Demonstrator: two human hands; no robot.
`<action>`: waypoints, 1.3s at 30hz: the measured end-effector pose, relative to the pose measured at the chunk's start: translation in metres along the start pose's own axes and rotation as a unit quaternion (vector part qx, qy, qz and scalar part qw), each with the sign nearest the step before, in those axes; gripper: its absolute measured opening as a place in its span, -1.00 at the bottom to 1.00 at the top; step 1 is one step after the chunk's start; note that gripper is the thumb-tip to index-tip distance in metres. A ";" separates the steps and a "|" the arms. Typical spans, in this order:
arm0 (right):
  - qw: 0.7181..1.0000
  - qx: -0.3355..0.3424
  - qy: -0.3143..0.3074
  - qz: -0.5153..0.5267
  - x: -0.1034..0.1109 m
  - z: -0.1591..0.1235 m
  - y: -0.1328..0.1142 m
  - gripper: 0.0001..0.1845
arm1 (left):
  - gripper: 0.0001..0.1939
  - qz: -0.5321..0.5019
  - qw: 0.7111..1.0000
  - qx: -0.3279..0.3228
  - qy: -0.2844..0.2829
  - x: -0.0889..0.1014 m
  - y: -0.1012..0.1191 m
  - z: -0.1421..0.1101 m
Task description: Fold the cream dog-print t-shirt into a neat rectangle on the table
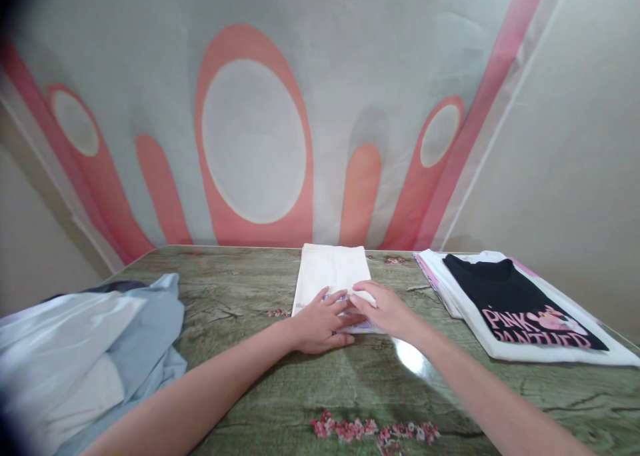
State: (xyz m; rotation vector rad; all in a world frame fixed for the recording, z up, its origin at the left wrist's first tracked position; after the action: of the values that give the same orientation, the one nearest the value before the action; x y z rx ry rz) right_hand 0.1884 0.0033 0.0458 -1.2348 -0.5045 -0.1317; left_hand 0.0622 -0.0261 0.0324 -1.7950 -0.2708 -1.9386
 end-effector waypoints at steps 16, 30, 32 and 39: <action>0.992 0.033 -0.087 -0.084 -0.056 0.066 0.039 -0.44 | -0.40 -0.014 0.999 0.020 -0.024 -0.005 0.004 -0.011; 0.956 0.146 -0.072 -0.242 -0.066 0.053 0.015 -0.55 | -0.74 -0.251 0.907 0.335 0.048 0.013 -0.064 -0.092; 0.955 0.163 -0.071 -0.236 -0.065 0.051 0.010 -0.57 | -0.73 -0.338 0.857 0.388 0.014 -0.007 -0.080 -0.099; 0.948 0.184 -0.060 -0.252 -0.065 0.051 0.011 -0.59 | -0.71 -0.512 0.764 0.392 -0.032 -0.031 -0.072 -0.103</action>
State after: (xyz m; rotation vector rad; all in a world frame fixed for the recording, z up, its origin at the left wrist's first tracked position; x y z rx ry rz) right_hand 0.1194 0.0427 0.0200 -0.7313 -0.9029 -0.3789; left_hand -0.0616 -0.0038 0.0025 -1.1355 -2.0901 -1.8126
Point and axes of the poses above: each hand's wrist, its own z-axis towards the middle knuckle, its own x-axis out of the back of the hand, y = z × x, the point moved 7 cm from there along z, towards the middle knuckle, and after that the axes turned 14 degrees about z, right-handed, at the moved point
